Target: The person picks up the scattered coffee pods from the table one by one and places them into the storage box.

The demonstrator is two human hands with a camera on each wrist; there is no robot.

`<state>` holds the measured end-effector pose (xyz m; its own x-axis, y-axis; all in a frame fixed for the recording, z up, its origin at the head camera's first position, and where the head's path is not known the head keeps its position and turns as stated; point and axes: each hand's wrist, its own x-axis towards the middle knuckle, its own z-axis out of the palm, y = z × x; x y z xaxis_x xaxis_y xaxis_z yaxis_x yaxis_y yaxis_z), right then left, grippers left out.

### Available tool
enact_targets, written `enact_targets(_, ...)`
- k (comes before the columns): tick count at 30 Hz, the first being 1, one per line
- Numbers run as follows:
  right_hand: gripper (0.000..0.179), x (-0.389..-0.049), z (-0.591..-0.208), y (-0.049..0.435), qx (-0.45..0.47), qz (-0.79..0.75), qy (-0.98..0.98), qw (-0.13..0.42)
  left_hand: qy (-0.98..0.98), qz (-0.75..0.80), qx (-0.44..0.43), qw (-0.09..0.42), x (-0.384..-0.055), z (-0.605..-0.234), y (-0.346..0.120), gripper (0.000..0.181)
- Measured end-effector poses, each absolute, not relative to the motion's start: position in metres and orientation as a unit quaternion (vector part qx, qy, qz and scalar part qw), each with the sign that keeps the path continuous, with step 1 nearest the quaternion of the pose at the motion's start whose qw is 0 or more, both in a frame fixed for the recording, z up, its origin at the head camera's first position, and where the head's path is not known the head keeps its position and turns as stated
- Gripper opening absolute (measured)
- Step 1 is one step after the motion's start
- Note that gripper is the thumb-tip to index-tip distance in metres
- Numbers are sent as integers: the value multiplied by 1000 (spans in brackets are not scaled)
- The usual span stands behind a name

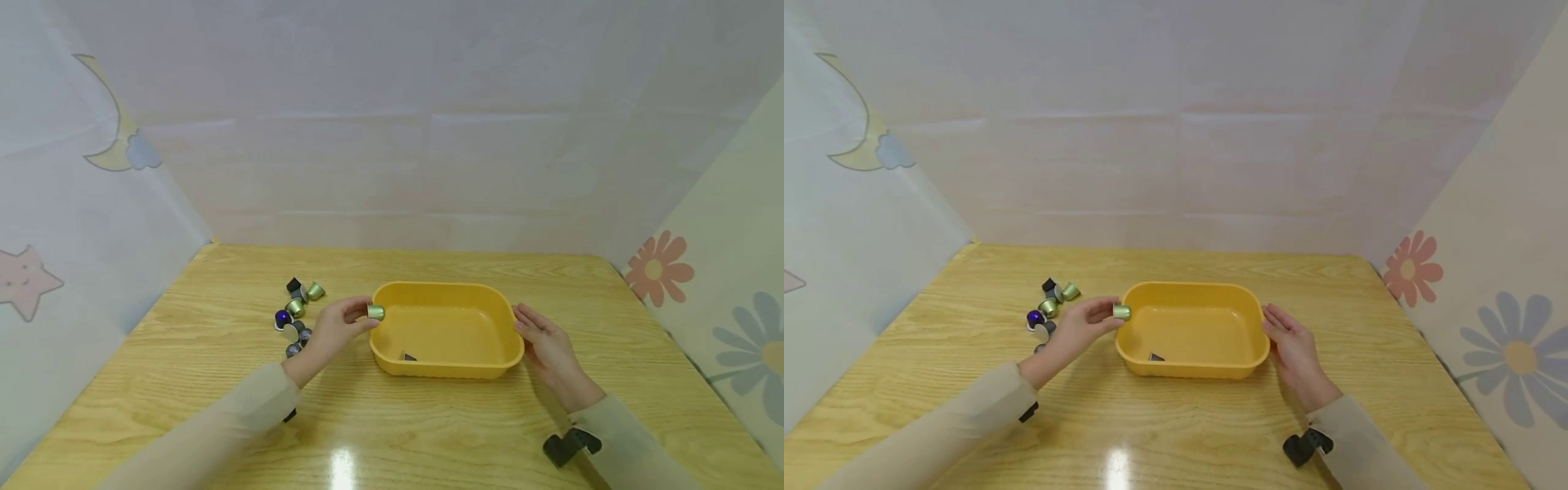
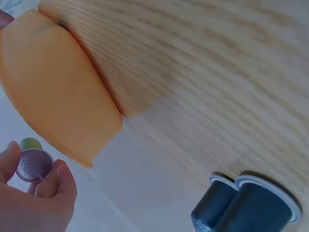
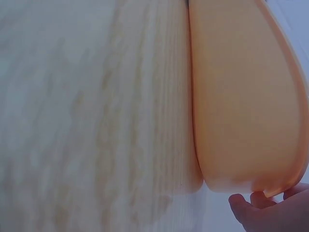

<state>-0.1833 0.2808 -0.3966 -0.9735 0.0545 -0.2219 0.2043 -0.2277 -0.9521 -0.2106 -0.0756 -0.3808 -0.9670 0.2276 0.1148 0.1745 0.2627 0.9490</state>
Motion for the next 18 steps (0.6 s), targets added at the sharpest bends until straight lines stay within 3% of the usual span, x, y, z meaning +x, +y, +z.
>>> enact_targets(18,60,-183,-397,282,100,-778,618,46,863,444,236,-47,-218,-380,-58,46)
